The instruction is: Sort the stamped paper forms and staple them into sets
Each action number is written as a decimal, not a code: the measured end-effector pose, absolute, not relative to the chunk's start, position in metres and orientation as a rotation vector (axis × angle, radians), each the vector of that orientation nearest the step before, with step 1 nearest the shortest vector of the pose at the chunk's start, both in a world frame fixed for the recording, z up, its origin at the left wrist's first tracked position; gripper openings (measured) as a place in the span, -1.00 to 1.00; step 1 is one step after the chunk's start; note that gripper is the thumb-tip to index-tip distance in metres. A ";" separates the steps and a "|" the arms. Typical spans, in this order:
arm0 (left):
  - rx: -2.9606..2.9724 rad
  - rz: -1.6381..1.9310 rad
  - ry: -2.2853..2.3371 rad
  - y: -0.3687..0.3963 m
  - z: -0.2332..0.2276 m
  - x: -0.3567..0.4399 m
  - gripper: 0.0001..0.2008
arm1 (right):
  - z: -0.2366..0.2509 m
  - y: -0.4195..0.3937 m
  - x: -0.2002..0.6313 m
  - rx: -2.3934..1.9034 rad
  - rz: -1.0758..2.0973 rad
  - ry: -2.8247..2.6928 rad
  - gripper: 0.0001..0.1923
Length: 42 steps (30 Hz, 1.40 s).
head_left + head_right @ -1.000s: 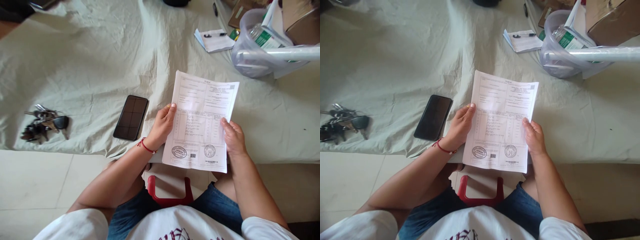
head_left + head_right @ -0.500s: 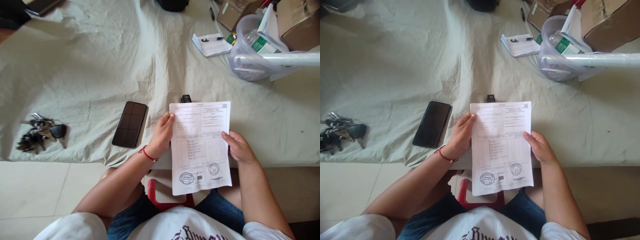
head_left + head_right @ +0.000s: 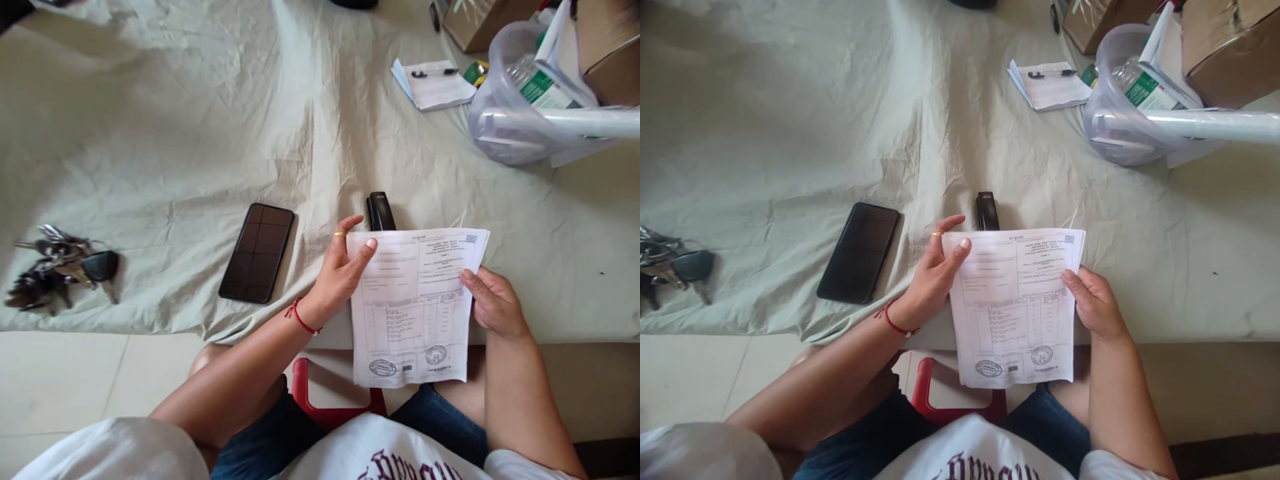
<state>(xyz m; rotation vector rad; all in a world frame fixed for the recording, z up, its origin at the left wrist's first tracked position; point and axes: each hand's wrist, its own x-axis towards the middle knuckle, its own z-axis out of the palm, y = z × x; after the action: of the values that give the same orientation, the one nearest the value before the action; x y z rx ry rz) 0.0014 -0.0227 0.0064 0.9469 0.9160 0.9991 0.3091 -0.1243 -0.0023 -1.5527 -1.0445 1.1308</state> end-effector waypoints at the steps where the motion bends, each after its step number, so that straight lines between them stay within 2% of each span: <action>1: 0.917 0.990 0.871 -0.022 0.007 0.001 -0.31 | -0.002 -0.124 0.310 -1.548 1.163 -1.032 -0.67; 3: 0.868 0.985 0.768 -0.020 0.006 -0.001 -0.21 | 0.000 -0.123 0.308 -1.538 1.209 -0.993 -0.68; 4: 0.846 0.976 0.719 -0.020 0.006 -0.001 -0.24 | 0.001 -0.121 0.306 -1.534 1.224 -0.965 -0.68; 7: 0.759 0.931 0.646 -0.018 0.005 -0.001 -0.51 | 0.004 -0.116 0.295 -1.536 1.261 -0.861 -0.64; 9: 0.695 0.914 0.645 -0.018 0.005 -0.001 -0.58 | 0.006 -0.113 0.288 -1.563 1.286 -0.776 -0.60; 13: 0.612 0.883 0.585 -0.019 0.009 -0.001 -0.45 | 0.009 -0.109 0.284 -1.627 1.307 -0.653 -0.54; 17: 0.559 0.865 0.548 -0.018 0.011 0.001 -0.54 | 0.012 -0.107 0.285 -1.639 1.345 -0.617 -0.53; 33: 0.599 0.868 0.540 -0.014 0.008 0.000 -0.52 | 0.016 -0.104 0.283 -1.689 1.354 -0.591 -0.52; 42: 0.672 0.942 0.725 -0.014 0.007 0.004 -0.56 | 0.013 -0.103 0.278 -1.652 1.352 -0.667 -0.58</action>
<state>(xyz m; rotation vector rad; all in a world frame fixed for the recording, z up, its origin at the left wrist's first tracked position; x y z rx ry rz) 0.0043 -0.0142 0.0074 0.6718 0.7245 0.9423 0.2777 -0.1029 0.0131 -1.6519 -0.6668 1.3524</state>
